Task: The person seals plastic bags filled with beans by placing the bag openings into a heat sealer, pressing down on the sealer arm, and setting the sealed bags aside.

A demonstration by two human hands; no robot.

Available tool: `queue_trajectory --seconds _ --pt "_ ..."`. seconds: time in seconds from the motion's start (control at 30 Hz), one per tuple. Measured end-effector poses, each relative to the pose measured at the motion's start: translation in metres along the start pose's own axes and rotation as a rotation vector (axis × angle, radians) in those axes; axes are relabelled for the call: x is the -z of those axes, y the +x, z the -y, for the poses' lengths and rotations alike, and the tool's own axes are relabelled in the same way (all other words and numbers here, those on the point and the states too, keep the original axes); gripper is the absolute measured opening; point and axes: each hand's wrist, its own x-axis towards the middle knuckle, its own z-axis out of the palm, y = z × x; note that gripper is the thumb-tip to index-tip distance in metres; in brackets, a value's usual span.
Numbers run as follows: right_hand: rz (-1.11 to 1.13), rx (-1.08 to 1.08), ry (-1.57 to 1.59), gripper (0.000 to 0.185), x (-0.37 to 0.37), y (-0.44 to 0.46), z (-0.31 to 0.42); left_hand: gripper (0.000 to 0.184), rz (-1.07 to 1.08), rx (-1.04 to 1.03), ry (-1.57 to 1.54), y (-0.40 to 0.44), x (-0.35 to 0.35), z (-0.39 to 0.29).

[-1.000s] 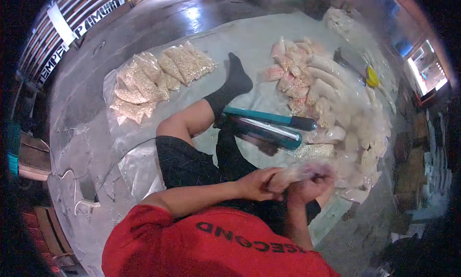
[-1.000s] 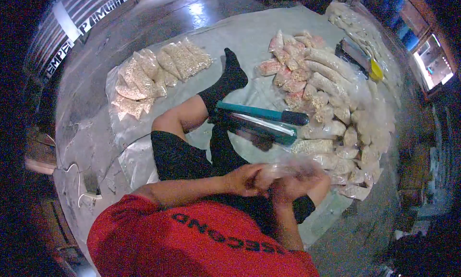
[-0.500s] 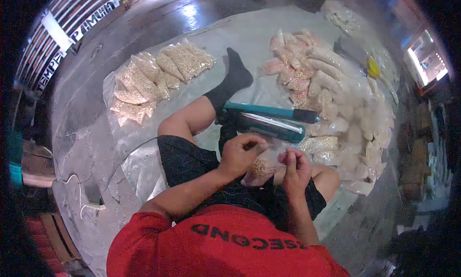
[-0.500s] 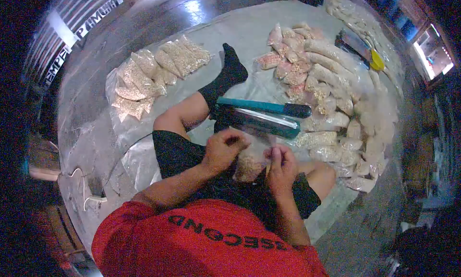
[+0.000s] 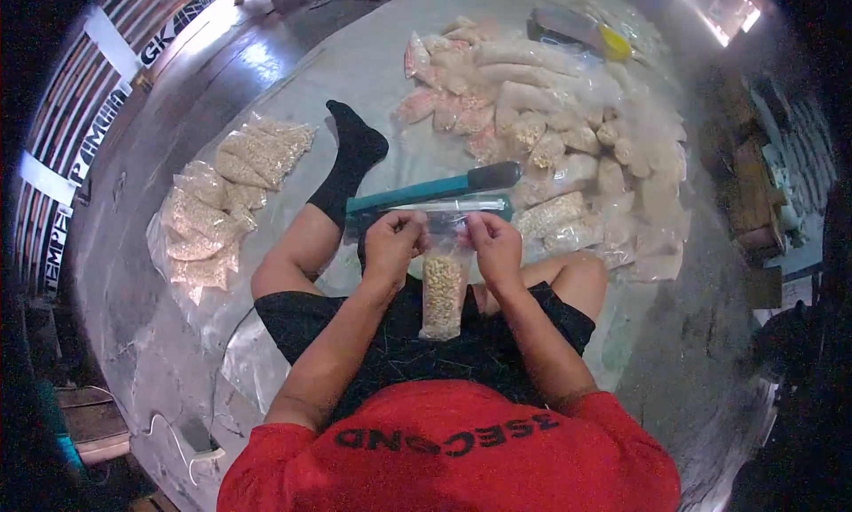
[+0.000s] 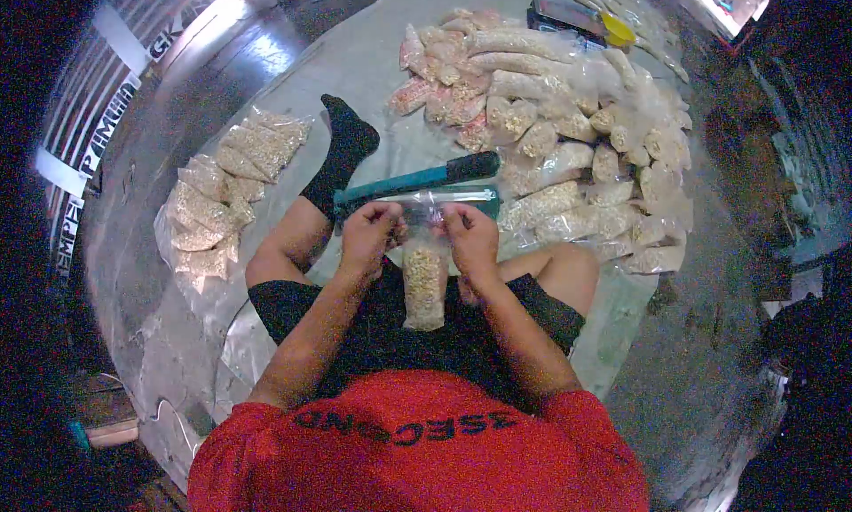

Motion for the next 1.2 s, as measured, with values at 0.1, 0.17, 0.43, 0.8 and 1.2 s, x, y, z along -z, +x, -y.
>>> queue_trajectory --seconds 0.1,0.17,0.43,0.8,1.2 --pt "-0.021 -0.021 -0.066 0.022 0.0 0.019 -0.031 0.014 0.011 0.213 -0.095 0.027 0.006 0.033" --pt "-0.017 -0.025 -0.103 0.02 0.001 0.035 -0.057 0.012 -0.043 0.22 -0.066 0.039 0.002 0.046" --pt "-0.039 -0.105 -0.062 0.013 -0.003 0.076 -0.1 0.018 -0.144 0.192 0.047 0.073 -0.002 0.074" --pt "-0.116 -0.178 -0.057 0.014 -0.002 0.088 -0.142 0.011 -0.053 0.277 -0.123 0.074 0.0 0.101" --pt "-0.125 0.103 -0.405 0.01 -0.001 0.082 -0.13 0.009 -0.113 0.32 -0.213 0.083 0.011 0.114"
